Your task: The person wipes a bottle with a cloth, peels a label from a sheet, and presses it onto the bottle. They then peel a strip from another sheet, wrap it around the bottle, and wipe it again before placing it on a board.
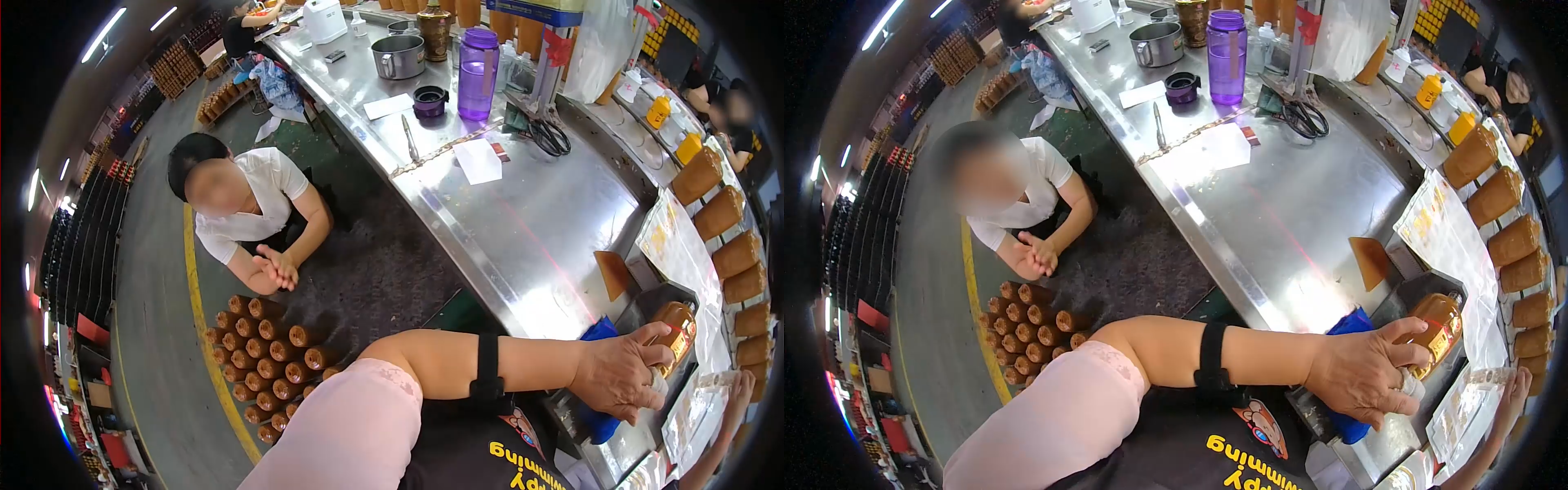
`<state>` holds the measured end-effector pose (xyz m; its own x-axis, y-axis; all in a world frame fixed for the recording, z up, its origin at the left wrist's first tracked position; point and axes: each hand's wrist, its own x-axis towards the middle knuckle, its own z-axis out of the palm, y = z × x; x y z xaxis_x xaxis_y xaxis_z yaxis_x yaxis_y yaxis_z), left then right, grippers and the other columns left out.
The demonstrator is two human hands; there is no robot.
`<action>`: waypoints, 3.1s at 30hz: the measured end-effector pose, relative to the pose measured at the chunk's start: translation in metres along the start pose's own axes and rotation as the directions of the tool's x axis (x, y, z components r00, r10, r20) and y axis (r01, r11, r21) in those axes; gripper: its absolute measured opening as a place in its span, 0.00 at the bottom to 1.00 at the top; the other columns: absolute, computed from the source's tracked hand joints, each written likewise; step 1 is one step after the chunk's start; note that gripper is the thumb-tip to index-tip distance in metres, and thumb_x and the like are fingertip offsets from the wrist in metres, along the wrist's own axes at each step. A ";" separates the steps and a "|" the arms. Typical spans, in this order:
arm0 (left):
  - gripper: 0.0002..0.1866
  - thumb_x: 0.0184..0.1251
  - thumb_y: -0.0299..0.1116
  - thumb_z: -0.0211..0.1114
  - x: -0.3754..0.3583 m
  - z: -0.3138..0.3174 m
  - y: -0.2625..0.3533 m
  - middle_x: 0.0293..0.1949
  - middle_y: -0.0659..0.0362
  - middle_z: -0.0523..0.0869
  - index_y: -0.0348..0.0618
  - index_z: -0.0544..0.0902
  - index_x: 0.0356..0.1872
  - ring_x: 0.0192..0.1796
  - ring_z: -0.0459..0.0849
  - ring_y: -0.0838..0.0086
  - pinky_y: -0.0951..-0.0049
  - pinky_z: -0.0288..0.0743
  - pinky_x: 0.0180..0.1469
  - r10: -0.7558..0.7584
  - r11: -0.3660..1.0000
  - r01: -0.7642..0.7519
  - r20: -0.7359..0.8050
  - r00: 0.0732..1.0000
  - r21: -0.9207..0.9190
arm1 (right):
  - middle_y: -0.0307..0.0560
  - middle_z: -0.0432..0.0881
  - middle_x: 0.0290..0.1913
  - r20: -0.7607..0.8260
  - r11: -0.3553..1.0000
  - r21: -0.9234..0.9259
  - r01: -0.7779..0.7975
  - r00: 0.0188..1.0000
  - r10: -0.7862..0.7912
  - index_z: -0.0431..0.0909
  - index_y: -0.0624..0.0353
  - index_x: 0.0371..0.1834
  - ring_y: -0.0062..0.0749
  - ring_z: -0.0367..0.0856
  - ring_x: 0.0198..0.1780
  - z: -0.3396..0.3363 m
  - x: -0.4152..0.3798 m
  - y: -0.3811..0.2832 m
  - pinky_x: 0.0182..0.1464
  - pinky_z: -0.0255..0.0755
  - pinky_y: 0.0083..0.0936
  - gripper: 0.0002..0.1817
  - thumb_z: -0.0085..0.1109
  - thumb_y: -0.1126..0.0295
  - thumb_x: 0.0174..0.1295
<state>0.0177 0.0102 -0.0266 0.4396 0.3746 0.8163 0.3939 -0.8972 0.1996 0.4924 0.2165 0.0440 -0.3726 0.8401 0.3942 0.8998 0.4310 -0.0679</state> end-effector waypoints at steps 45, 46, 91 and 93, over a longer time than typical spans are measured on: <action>0.27 0.70 0.54 0.55 -0.033 -0.007 0.017 0.50 0.58 0.79 0.53 0.76 0.64 0.66 0.64 0.59 0.46 0.45 0.71 -0.225 0.973 0.220 -0.060 0.973 -0.071 | 0.51 0.71 0.61 -0.023 0.974 0.195 0.115 0.993 -0.113 0.72 0.68 0.43 0.36 0.71 0.62 -0.012 -0.004 -0.044 0.64 0.62 0.25 0.04 0.53 0.77 0.70; 0.28 0.69 0.55 0.55 -0.032 -0.007 0.018 0.48 0.60 0.80 0.53 0.76 0.64 0.66 0.65 0.60 0.46 0.47 0.71 -0.220 0.974 0.216 -0.063 0.973 -0.060 | 0.51 0.71 0.61 -0.045 0.977 0.151 0.151 0.988 -0.146 0.73 0.68 0.45 0.37 0.71 0.63 -0.014 -0.004 -0.052 0.64 0.63 0.25 0.05 0.54 0.77 0.69; 0.27 0.73 0.61 0.47 -0.015 -0.047 -0.024 0.54 0.65 0.83 0.58 0.84 0.56 0.65 0.67 0.63 0.50 0.46 0.73 -0.138 0.990 0.141 0.284 0.949 0.010 | 0.57 0.76 0.54 -0.091 0.939 0.296 -0.175 0.974 0.210 0.76 0.63 0.31 0.50 0.73 0.58 -0.036 -0.071 -0.207 0.58 0.68 0.37 0.08 0.65 0.72 0.60; 0.25 0.73 0.61 0.48 -0.016 -0.053 -0.020 0.54 0.67 0.83 0.60 0.85 0.56 0.64 0.68 0.64 0.52 0.48 0.72 -0.108 0.994 0.101 0.315 0.943 0.039 | 0.57 0.76 0.54 -0.130 0.946 0.293 -0.140 0.974 0.185 0.76 0.63 0.31 0.51 0.73 0.57 -0.035 -0.081 -0.217 0.58 0.67 0.37 0.07 0.65 0.72 0.59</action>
<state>-0.0398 0.0103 -0.0152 0.6260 0.5239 0.5776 0.4673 -0.8450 0.2599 0.3357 0.0433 0.0591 -0.1672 0.8552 0.4906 0.8366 0.3864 -0.3884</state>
